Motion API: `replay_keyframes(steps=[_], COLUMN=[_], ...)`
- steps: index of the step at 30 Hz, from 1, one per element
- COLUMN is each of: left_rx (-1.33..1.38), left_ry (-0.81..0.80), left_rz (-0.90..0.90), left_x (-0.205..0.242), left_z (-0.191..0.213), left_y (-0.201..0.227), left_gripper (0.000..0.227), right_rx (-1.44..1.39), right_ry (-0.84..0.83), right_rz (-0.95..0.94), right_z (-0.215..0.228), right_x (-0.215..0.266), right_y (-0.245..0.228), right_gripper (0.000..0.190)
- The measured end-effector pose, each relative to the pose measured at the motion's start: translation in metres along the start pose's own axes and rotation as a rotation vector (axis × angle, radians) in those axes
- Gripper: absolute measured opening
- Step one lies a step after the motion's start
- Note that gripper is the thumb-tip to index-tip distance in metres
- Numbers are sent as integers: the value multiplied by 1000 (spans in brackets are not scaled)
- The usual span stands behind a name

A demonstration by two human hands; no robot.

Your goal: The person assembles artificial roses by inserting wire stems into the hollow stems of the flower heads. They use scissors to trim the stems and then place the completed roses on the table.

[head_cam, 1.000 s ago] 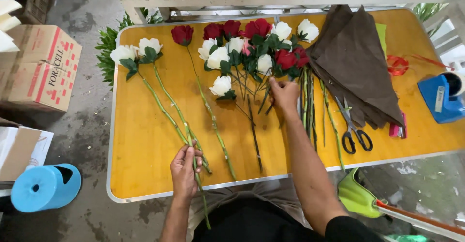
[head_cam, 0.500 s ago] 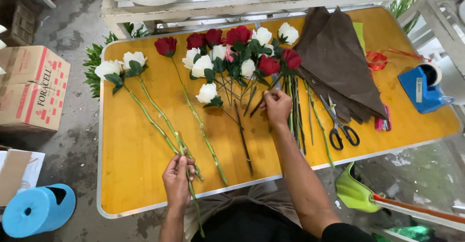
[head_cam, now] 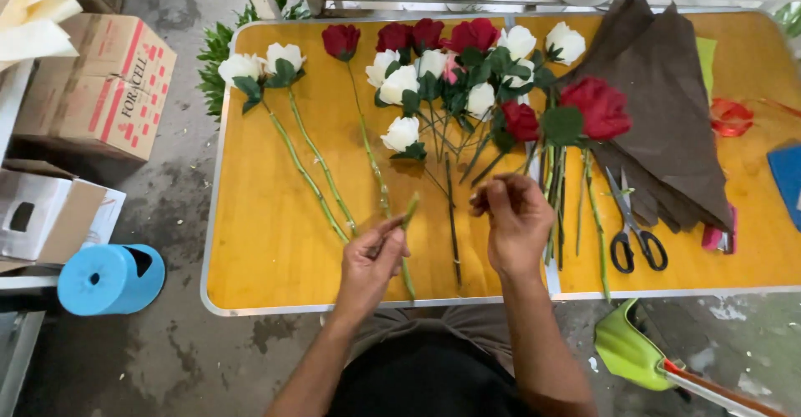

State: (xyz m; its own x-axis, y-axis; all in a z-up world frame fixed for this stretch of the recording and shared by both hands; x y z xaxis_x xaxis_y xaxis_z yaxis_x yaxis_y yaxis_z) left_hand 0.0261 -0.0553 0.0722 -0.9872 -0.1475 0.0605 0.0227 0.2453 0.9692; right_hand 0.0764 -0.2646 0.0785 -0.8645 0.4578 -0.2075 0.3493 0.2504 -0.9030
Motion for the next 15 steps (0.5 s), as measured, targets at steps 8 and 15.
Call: replay_keyframes(steps=[8, 15], left_rx=[116, 23], left_ry=[-243, -335], left_rz=[48, 73], left_x=[20, 29], left_z=[-27, -27], left_y=[13, 26], left_gripper=[27, 30], right_rx=[-182, -147], right_ry=[-34, -106], right_rz=[157, 159], right_z=[-10, -30], right_x=[31, 40], right_y=[-57, -70], right_gripper=[15, 15])
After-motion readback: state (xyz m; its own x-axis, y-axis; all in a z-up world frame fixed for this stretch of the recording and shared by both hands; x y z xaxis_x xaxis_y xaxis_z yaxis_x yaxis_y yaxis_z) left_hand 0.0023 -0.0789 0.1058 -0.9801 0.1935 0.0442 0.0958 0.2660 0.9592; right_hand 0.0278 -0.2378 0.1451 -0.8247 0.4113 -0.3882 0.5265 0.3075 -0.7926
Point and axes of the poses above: each hand's wrist, its own x-axis away from the middle knuckle, its own z-axis out of the back of the hand, y = z × x, the point moved 2 cm from there along -x, towards the middle knuckle, and after that the axes turned 3 degrees about y, right-handed, at the moved point
